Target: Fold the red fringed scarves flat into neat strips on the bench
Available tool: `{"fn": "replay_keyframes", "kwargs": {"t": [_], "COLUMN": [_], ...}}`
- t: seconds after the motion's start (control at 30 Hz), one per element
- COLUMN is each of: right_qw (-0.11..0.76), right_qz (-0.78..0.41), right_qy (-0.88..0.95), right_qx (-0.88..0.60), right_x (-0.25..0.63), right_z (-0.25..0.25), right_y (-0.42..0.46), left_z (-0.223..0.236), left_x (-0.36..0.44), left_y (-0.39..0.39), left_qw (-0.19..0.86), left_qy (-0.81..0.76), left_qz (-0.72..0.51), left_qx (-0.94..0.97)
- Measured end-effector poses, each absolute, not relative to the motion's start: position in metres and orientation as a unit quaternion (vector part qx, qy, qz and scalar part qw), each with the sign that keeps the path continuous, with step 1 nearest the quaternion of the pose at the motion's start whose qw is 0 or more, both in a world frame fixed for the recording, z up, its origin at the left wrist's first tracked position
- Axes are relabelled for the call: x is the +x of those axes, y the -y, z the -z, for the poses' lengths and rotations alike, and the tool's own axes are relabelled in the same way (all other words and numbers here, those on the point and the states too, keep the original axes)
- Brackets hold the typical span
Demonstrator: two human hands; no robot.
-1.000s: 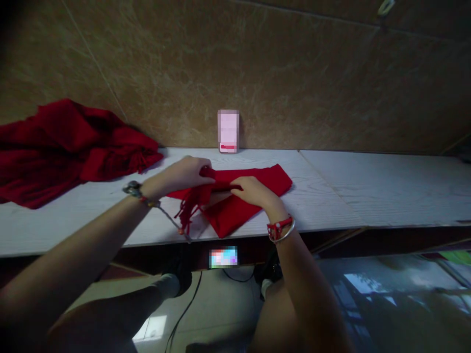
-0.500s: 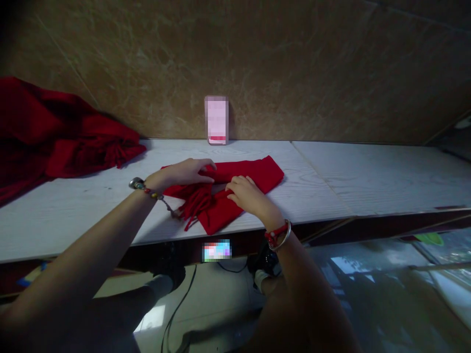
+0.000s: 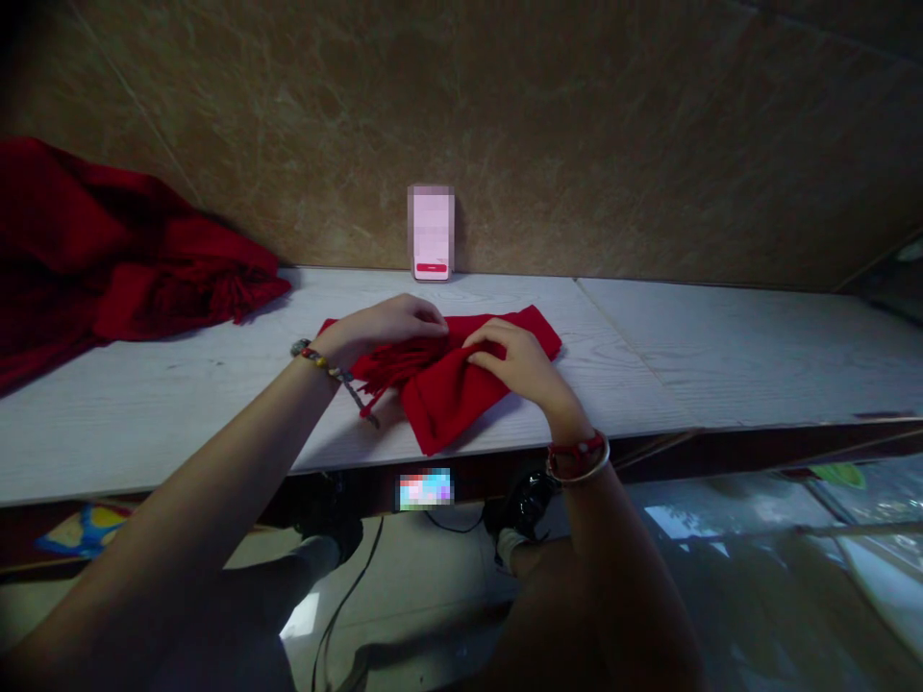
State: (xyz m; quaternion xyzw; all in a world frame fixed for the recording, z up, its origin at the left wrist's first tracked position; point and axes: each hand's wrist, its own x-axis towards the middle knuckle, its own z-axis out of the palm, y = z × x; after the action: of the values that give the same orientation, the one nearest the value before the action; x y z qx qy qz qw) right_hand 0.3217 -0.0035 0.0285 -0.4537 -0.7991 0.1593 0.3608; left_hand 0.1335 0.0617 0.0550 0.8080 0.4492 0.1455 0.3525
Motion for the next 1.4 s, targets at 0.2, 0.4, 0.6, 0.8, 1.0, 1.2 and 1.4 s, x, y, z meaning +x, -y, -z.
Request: {"fn": "replay_keyframes", "kwargs": {"t": [0.2, 0.4, 0.6, 0.8, 1.0, 1.2, 1.4], "right_qw": [0.413, 0.449, 0.474, 0.385, 0.248, 0.211, 0.271], "right_qz": [-0.141, -0.159, -0.064, -0.011, -0.056, -0.026, -0.017], "right_qy": [0.755, 0.706, 0.676, 0.72, 0.777, 0.797, 0.774], "right_qx": [-0.489, -0.524, -0.561, -0.578, -0.576, -0.565, -0.572], "right_x": [0.313, 0.3, 0.298, 0.308, 0.32, 0.317, 0.316], "right_z": [-0.02, -0.01, -0.019, -0.031, -0.029, -0.01, -0.007], "right_y": [-0.006, -0.025, -0.03, -0.012, 0.009, 0.013, -0.008], "left_z": [-0.048, -0.039, -0.028, -0.025, -0.029, -0.05, -0.053], "left_x": [0.137, 0.132, 0.133, 0.133, 0.138, 0.141, 0.151], "left_y": [-0.051, -0.06, -0.067, -0.062, -0.052, -0.036, -0.022], "left_qw": [0.585, 0.506, 0.441, 0.138, 0.081, 0.127, 0.117], "left_qy": [-0.342, -0.401, -0.471, -0.463, -0.337, -0.459, -0.479], "left_qz": [-0.076, -0.089, -0.084, -0.124, -0.037, 0.013, 0.015], "left_qx": [0.731, 0.759, 0.759, 0.867, 0.937, 0.879, 0.87]}}
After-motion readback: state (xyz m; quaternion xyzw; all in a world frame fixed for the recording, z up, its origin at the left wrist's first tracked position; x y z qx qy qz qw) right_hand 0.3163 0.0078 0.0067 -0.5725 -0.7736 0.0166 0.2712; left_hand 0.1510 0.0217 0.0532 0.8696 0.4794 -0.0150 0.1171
